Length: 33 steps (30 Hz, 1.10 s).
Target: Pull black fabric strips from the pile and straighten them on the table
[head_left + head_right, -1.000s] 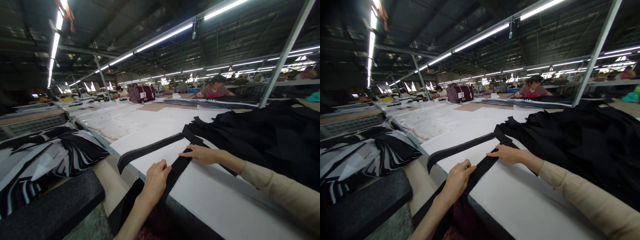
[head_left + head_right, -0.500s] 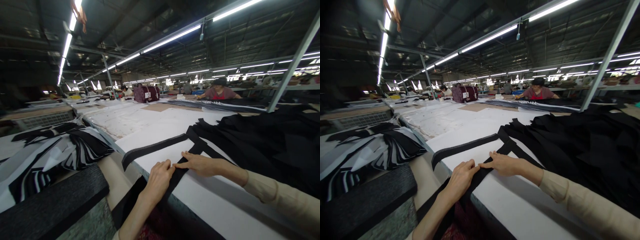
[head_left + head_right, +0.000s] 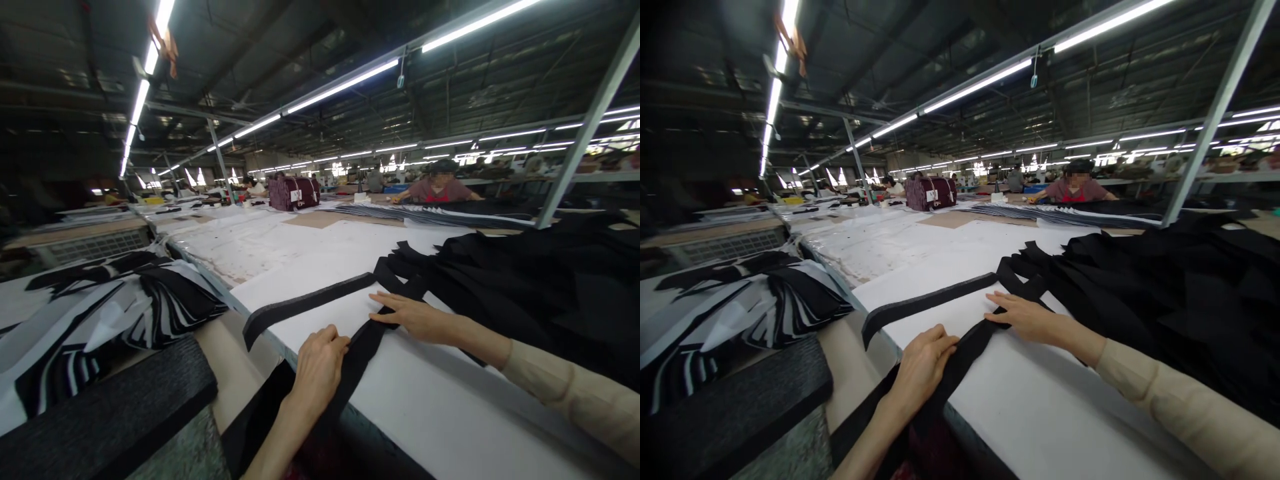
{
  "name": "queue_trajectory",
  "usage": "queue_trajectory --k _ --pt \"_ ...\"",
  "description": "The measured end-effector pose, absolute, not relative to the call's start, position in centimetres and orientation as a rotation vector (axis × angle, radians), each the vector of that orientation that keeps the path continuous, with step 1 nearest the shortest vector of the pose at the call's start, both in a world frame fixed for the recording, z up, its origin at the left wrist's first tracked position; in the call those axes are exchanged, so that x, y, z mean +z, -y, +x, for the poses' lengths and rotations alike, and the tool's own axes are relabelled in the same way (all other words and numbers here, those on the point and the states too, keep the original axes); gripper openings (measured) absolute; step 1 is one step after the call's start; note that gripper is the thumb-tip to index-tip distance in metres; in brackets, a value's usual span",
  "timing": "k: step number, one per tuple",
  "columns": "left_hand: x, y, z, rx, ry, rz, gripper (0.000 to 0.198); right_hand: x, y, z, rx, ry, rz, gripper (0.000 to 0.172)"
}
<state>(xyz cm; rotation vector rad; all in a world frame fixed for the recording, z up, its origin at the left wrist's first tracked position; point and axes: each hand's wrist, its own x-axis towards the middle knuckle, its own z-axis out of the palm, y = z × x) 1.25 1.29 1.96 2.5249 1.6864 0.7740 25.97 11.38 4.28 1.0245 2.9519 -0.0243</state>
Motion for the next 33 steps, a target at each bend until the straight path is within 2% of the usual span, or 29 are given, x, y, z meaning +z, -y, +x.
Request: queue_trajectory --k 6,9,12,16,20,26,30,33 --pt "1.7 -1.4 0.1 0.721 -1.643 2.760 0.029 5.4 -10.2 24.0 -0.248 -2.859 0.939 0.084" --pt "2.0 -1.4 -0.2 0.669 -1.607 2.831 0.029 6.0 -9.3 22.7 -0.234 -2.789 0.905 0.075" --pt "2.1 -0.9 -0.5 0.715 -1.612 2.649 0.025 5.6 -8.6 22.0 -0.253 -2.752 0.951 0.067" --pt "1.6 0.6 -1.8 0.872 -1.566 2.267 0.022 4.5 -8.2 22.2 -0.222 -2.879 0.947 0.074" --pt "0.8 2.0 -2.8 0.966 -1.551 2.256 0.023 4.3 -7.9 22.2 -0.381 -2.969 0.853 0.079" --pt "-0.1 2.2 -3.2 1.037 -1.580 2.670 0.025 5.8 -6.4 20.6 -0.458 -2.878 0.850 0.047" --pt "-0.2 2.2 -3.7 1.009 -1.536 2.832 0.024 5.8 -4.9 19.3 -0.435 -2.827 0.927 0.055" --pt "0.4 1.8 -3.0 0.959 -1.562 2.793 0.024 5.4 -5.1 19.8 -0.440 -2.851 0.958 0.051"
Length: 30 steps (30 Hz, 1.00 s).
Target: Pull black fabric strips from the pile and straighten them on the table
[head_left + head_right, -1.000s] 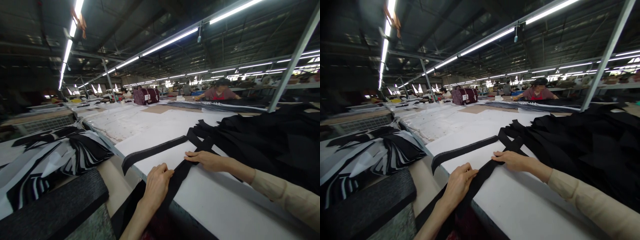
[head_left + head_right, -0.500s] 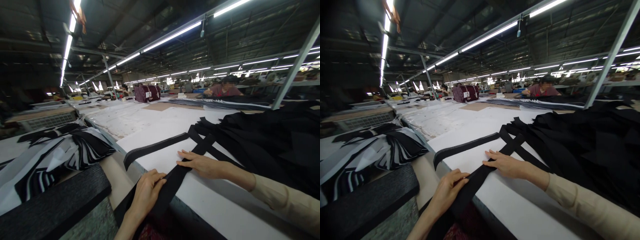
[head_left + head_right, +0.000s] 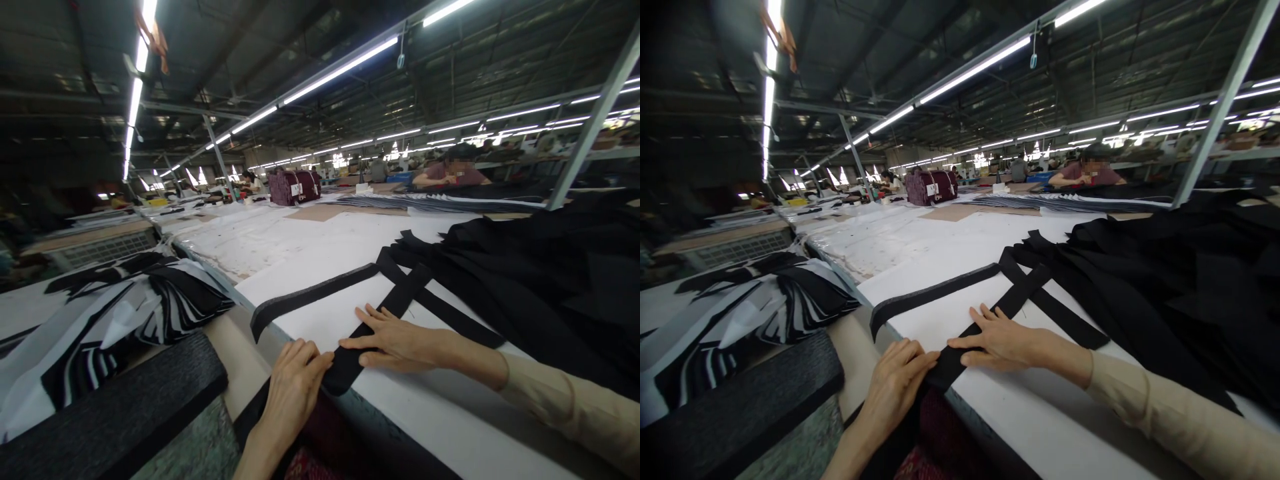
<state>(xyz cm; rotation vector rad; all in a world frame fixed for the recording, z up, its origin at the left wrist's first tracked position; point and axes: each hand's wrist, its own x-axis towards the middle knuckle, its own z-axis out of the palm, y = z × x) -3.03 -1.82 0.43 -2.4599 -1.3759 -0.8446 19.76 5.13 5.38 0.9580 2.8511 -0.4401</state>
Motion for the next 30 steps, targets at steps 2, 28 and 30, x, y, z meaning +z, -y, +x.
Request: queue_trajectory --k 2,28,30 --pt "1.0 1.0 -1.7 -0.798 1.468 -2.468 0.023 5.0 -6.1 20.8 -0.416 -2.874 0.989 0.048" --pt "0.8 -0.6 0.6 -1.138 1.690 -2.569 0.018 5.0 -7.5 23.1 -0.428 -2.958 1.015 0.044" --pt "0.5 -0.5 0.6 -1.103 1.597 -2.528 0.020 5.6 -7.1 22.9 -0.453 -2.914 0.979 0.043"
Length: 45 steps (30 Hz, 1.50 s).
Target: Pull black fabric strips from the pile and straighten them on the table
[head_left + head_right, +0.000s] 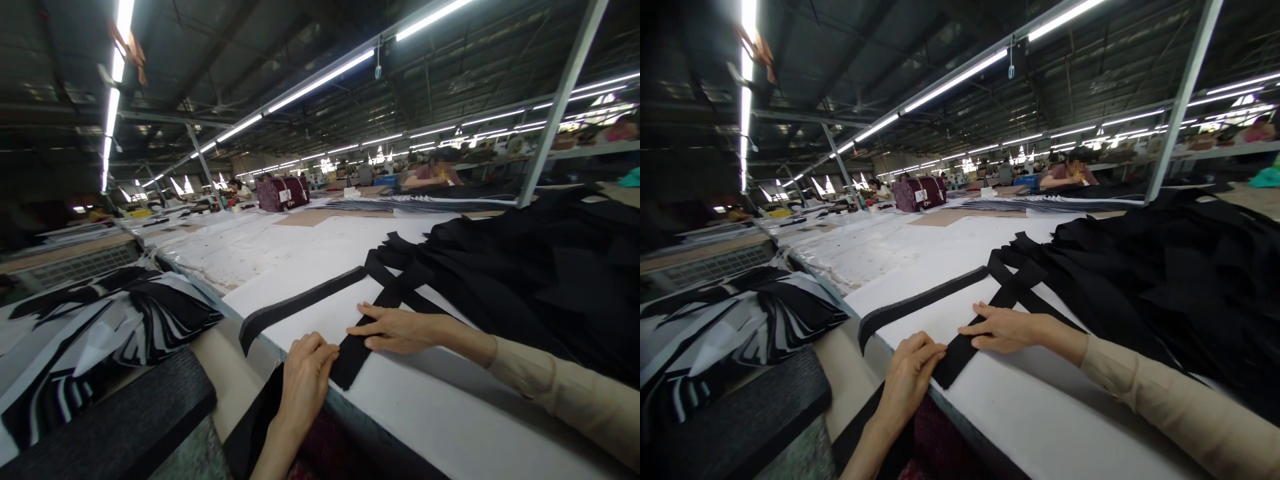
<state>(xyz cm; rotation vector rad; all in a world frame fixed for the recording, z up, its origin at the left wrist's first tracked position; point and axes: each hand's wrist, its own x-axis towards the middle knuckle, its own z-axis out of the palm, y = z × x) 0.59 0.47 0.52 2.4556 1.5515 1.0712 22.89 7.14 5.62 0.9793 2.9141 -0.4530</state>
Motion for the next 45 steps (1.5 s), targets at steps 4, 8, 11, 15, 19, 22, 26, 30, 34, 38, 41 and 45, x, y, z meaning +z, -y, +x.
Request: queue_trajectory --k 4,8,11,15,19,22,26,30,34,38,41,45 --pt "0.4 -0.5 0.6 1.071 -1.559 2.602 0.020 6.0 -6.5 22.4 -0.462 -2.918 0.954 0.043" --pt "0.3 -0.5 0.6 1.082 -1.560 2.662 0.018 5.6 -6.1 21.8 -0.443 -3.074 0.878 0.043" --pt "0.1 -0.5 0.7 1.103 -1.573 2.666 0.020 5.5 -5.7 21.3 -0.500 -3.097 0.778 0.043" --pt "0.3 -0.4 0.2 1.097 -1.481 2.592 0.024 5.5 -5.1 21.0 -0.514 -3.049 0.799 0.046" --pt "0.8 0.3 -1.1 1.291 -1.324 2.136 0.026 5.3 -5.0 21.1 -0.553 -3.031 0.830 0.045" --pt "0.9 1.2 -1.4 1.350 -1.426 2.008 0.024 5.1 -5.1 21.2 -0.584 -3.047 0.835 0.045" --pt "0.5 1.8 -0.5 1.296 -1.624 2.062 0.014 5.1 -5.0 21.2 -0.591 -3.066 0.832 0.045" --pt "-0.2 2.0 0.3 1.293 -1.719 2.123 0.015 5.3 -5.0 21.1 -0.617 -3.065 0.826 0.045" --pt "-0.9 2.4 0.4 1.334 -1.764 2.279 0.019 5.7 -4.8 20.9 -0.649 -3.034 0.824 0.046" --pt "-1.2 2.9 0.2 1.305 -1.773 2.461 0.019 6.5 -4.3 19.9 -0.614 -3.005 0.774 0.046" --pt "-1.2 3.0 0.0 1.292 -1.782 2.501 0.019 6.9 -3.9 19.0 -0.572 -2.933 0.784 0.046" --pt "-1.2 3.1 0.0 1.306 -1.785 2.493 0.020 6.5 -3.4 18.4 -0.502 -3.016 0.782 0.043"
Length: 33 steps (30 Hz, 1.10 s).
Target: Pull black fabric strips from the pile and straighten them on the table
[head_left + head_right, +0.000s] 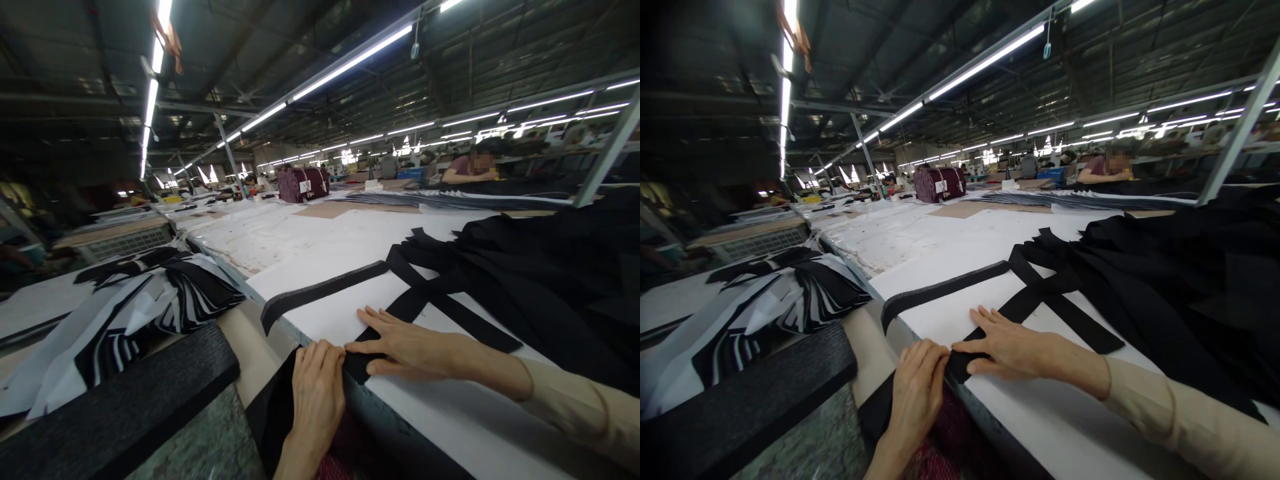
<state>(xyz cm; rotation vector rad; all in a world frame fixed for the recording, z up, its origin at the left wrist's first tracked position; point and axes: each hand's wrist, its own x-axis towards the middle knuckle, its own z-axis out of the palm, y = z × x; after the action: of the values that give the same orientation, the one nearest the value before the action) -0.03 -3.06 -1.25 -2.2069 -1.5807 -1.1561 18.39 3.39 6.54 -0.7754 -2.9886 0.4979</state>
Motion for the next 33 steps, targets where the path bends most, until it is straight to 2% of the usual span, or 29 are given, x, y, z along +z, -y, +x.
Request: queue_trajectory --k 6,12,15,19,23,25,30,33 --pt "-1.4 2.9 -0.5 -1.349 1.713 -2.287 0.020 5.3 -3.2 18.0 0.592 2.909 -0.440 0.047" --pt "-1.9 2.4 -1.9 -2.026 2.034 -2.258 0.024 4.9 -3.2 18.0 0.592 2.883 -0.507 0.047" --pt "-2.1 1.8 -3.5 -2.168 2.083 -2.028 0.026 5.0 -2.9 18.0 0.580 2.885 -0.500 0.046" --pt "-0.6 -0.2 -4.6 -1.883 1.971 -2.045 0.023 4.6 -2.4 17.8 0.525 2.891 -0.542 0.041" --pt "1.3 -4.3 -3.4 -1.188 1.809 -2.315 0.026 4.2 -1.8 17.8 0.405 2.859 -0.470 0.035" --pt "1.7 -6.4 -2.4 -0.969 1.750 -2.421 0.029 4.5 -1.5 17.9 0.397 2.872 -0.352 0.036" --pt "1.5 -8.8 -2.5 -0.741 1.721 -2.499 0.034 5.6 -1.0 18.0 0.705 2.847 -0.025 0.040" --pt "1.6 -8.6 -4.4 -0.667 1.773 -2.415 0.034 5.2 -1.9 17.8 0.510 2.631 -0.437 0.036"
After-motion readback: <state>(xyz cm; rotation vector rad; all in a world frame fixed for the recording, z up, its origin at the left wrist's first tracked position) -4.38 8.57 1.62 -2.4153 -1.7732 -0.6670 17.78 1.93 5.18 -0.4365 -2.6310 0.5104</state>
